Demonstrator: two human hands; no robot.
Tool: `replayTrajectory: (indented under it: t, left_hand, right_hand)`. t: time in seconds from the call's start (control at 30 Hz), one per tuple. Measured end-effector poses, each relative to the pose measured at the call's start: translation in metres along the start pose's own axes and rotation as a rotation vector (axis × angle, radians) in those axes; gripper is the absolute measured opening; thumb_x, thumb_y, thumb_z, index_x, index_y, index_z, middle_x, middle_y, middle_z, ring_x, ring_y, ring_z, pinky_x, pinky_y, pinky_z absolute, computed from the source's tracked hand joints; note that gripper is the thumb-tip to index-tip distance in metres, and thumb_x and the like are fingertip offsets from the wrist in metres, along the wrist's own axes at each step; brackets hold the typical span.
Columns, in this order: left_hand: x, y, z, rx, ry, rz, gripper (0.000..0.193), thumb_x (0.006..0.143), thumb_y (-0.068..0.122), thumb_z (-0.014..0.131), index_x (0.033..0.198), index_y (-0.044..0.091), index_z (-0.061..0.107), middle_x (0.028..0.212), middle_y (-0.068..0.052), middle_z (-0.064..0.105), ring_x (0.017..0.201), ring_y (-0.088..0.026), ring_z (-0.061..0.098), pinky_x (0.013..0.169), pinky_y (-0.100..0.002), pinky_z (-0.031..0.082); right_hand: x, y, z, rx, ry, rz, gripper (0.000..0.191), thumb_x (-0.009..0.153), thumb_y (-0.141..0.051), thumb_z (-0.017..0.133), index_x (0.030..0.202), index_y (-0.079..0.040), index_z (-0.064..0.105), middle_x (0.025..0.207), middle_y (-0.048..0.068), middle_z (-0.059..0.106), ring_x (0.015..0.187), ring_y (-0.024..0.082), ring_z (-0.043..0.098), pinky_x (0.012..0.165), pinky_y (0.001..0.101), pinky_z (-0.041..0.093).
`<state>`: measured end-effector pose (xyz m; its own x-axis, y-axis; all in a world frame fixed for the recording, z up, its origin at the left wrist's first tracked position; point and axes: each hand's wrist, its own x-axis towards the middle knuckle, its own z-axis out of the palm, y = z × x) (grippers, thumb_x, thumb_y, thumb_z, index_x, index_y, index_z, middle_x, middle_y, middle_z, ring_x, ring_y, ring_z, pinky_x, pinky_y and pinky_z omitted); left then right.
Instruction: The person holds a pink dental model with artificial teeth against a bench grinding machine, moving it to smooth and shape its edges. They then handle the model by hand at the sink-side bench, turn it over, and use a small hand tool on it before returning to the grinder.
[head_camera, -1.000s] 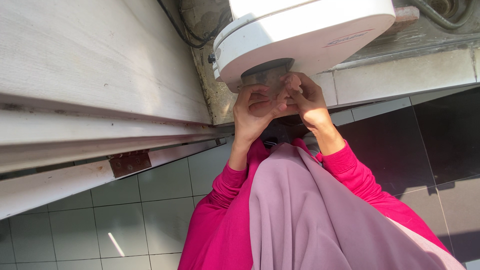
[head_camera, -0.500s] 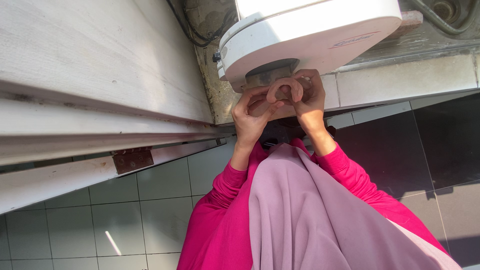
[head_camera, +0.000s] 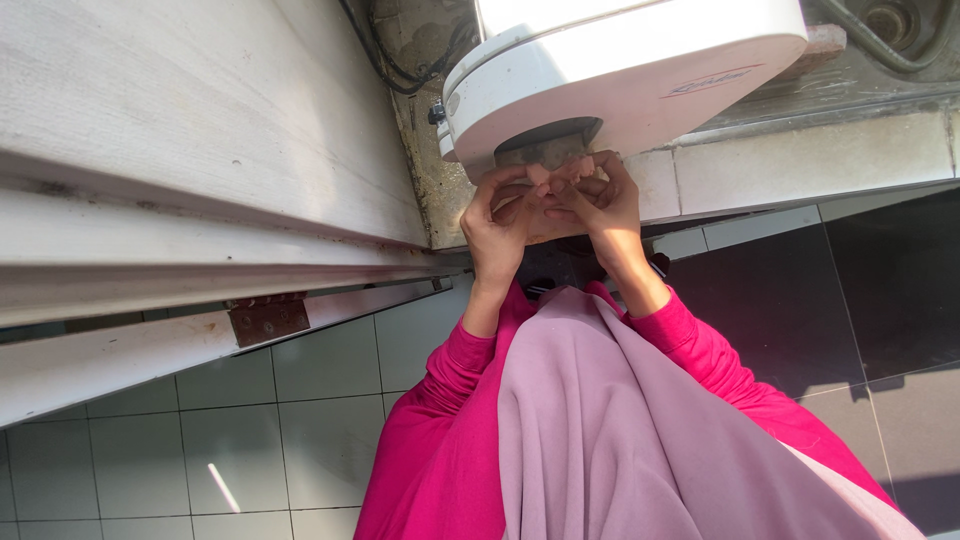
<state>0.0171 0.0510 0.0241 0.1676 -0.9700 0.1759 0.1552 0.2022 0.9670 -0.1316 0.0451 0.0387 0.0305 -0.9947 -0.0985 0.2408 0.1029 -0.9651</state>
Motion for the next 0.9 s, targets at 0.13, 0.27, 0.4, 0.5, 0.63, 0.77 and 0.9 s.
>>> replayTrajectory:
  t: [0.13,0.27,0.4,0.5,0.63,0.77,0.9]
  left_hand:
    - [0.004,-0.01,-0.002,-0.027,0.059,0.054,0.025,0.096,0.003,0.076,0.118,-0.002,0.065,0.112,-0.008,0.075,0.102,-0.014,0.074,0.087,-0.026,0.063]
    - [0.008,-0.018,-0.002,-0.033,0.099,0.052,0.026,0.097,0.003,0.076,0.12,-0.002,0.065,0.111,-0.009,0.075,0.101,-0.013,0.074,0.085,-0.025,0.061]
    - [0.008,-0.021,0.002,0.013,0.162,-0.023,0.03,0.092,0.003,0.079,0.119,-0.003,0.065,0.11,-0.01,0.076,0.091,-0.014,0.074,0.075,-0.023,0.057]
    - [0.01,-0.023,0.004,-0.015,0.156,0.004,0.029,0.093,0.003,0.079,0.119,-0.002,0.066,0.111,-0.011,0.076,0.096,-0.015,0.076,0.078,-0.024,0.06]
    - [0.01,-0.023,0.007,-0.026,0.18,0.043,0.03,0.094,0.004,0.077,0.12,-0.001,0.064,0.114,-0.01,0.075,0.099,-0.016,0.076,0.079,-0.023,0.061]
    - [0.007,-0.018,0.01,0.007,0.189,0.055,0.03,0.094,0.005,0.078,0.119,0.0,0.063,0.111,-0.01,0.075,0.099,-0.015,0.076,0.076,-0.024,0.062]
    - [0.006,-0.011,0.011,0.103,0.141,0.024,0.026,0.093,0.011,0.08,0.11,0.001,0.063,0.099,-0.008,0.075,0.085,-0.012,0.076,0.068,-0.025,0.061]
  right_hand:
    - [0.001,-0.002,0.002,-0.011,0.009,-0.021,0.036,0.099,-0.012,0.07,0.13,-0.001,0.055,0.117,0.013,0.071,0.106,0.02,0.075,0.081,0.0298,0.067]
    - [0.002,-0.004,0.004,-0.04,0.043,-0.082,0.035,0.1,-0.012,0.072,0.129,-0.001,0.056,0.118,0.014,0.071,0.109,0.02,0.073,0.082,0.0298,0.066]
    - [0.008,-0.002,0.006,-0.075,0.095,-0.13,0.033,0.102,-0.011,0.073,0.128,-0.001,0.058,0.121,0.014,0.07,0.11,0.021,0.074,0.087,0.0305,0.066]
    - [0.013,0.001,0.007,-0.036,0.098,-0.119,0.035,0.099,-0.012,0.073,0.128,-0.002,0.056,0.118,0.012,0.07,0.107,0.02,0.074,0.085,0.0308,0.066]
    - [0.014,0.005,0.011,0.002,0.108,-0.121,0.035,0.098,-0.008,0.074,0.128,-0.001,0.057,0.115,0.011,0.068,0.108,0.019,0.072,0.085,0.0304,0.066]
    - [0.017,0.011,0.009,0.057,0.141,-0.081,0.032,0.094,-0.003,0.076,0.121,0.0,0.058,0.114,0.011,0.068,0.104,0.019,0.073,0.084,0.0309,0.066]
    - [0.02,0.02,0.006,0.084,0.199,-0.106,0.021,0.096,0.0,0.075,0.109,0.002,0.059,0.113,0.011,0.068,0.1,0.018,0.072,0.083,0.0302,0.066]
